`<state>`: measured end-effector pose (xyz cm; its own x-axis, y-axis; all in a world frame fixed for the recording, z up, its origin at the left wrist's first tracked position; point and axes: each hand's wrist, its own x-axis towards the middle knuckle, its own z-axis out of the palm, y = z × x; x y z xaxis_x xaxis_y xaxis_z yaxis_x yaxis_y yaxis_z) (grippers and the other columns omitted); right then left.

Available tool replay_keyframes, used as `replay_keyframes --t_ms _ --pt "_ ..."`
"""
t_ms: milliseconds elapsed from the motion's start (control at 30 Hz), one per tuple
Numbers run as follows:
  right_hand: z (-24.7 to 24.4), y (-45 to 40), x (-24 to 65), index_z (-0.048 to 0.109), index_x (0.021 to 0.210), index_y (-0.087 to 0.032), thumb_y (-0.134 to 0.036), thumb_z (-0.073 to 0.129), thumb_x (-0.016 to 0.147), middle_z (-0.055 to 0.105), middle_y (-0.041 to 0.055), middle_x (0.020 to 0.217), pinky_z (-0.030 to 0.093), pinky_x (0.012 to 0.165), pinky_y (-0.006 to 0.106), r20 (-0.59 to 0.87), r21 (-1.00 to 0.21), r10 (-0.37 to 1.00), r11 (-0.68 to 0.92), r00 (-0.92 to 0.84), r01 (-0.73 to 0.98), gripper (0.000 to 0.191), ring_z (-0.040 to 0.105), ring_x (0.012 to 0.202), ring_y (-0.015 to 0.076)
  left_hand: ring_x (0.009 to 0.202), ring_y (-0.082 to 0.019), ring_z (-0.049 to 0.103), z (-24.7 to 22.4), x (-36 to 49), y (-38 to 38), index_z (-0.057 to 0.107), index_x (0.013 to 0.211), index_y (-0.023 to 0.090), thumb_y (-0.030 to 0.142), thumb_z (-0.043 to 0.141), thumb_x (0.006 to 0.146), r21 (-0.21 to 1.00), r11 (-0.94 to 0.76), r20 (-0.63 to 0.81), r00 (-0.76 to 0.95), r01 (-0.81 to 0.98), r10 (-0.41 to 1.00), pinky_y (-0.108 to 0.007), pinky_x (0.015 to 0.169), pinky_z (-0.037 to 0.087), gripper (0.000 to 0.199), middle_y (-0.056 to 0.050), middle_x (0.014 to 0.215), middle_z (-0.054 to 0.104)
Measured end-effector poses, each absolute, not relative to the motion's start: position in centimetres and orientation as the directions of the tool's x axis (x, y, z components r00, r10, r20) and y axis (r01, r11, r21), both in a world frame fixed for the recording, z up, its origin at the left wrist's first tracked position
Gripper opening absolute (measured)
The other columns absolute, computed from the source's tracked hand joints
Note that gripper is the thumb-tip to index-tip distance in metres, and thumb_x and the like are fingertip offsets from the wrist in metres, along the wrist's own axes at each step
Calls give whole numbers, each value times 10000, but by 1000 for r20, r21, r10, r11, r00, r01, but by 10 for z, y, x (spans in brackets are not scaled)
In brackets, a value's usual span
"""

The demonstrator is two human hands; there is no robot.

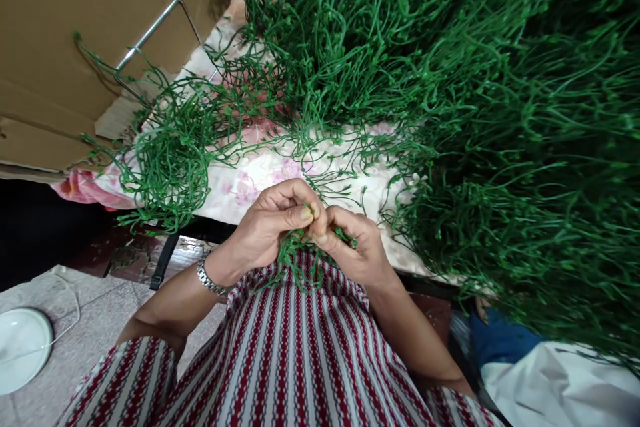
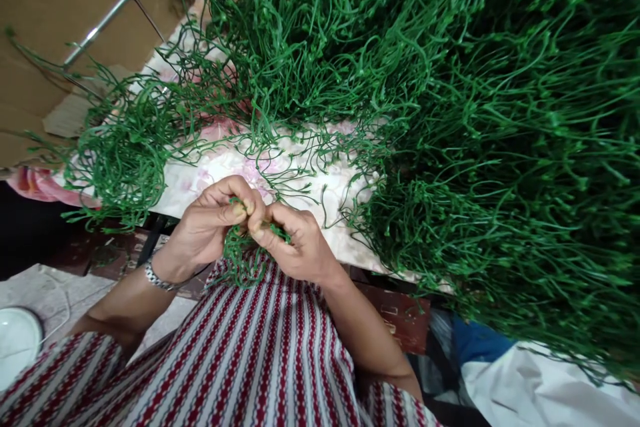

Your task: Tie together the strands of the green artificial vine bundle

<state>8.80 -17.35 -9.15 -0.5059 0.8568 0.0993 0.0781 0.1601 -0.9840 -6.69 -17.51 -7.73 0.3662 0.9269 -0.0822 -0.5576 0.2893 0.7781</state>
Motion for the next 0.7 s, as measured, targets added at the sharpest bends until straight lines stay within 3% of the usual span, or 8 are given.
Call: replay_keyframes --t_ms 167,333,467,567,700 --pt "-89 -170 94 571 792 -156 -257 522 830 526 -18 628 357 535 186 150 -956 776 271 -612 109 119 446 549 64 501 -73 430 -75 -68 -174 539 711 127 205 593 746 726 400 -162 427 -559 890 -194 515 326 102 13 532 504" --pt "-87 -171 100 568 756 -149 -234 514 837 529 -15 622 350 515 191 198 -964 723 264 -662 0 129 451 529 58 382 -39 284 -71 -74 -169 513 721 148 232 580 764 679 389 -172 379 -623 909 -181 448 306 116 81 426 316" --pt "-83 -169 109 588 768 -167 -271 521 831 511 11 659 382 549 239 273 -957 875 206 -400 -203 139 485 608 105 432 -53 415 -69 -79 -166 522 713 132 197 595 755 811 273 -121 309 -517 943 -179 440 327 106 -4 575 565" --pt "-75 -165 118 561 694 -184 -312 531 813 484 29 739 421 558 278 260 -915 956 199 -136 -350 177 501 650 130 464 -45 452 -70 -79 -166 527 703 122 186 610 746 859 212 -105 244 -465 964 -172 438 345 113 -42 737 622" --pt "-64 -163 124 554 740 -192 -268 518 820 541 50 941 509 555 324 188 -921 976 135 -113 -365 116 587 652 141 516 -52 482 -71 -75 -167 547 719 127 199 622 744 873 211 -115 235 -439 965 -180 484 392 107 -32 770 606"
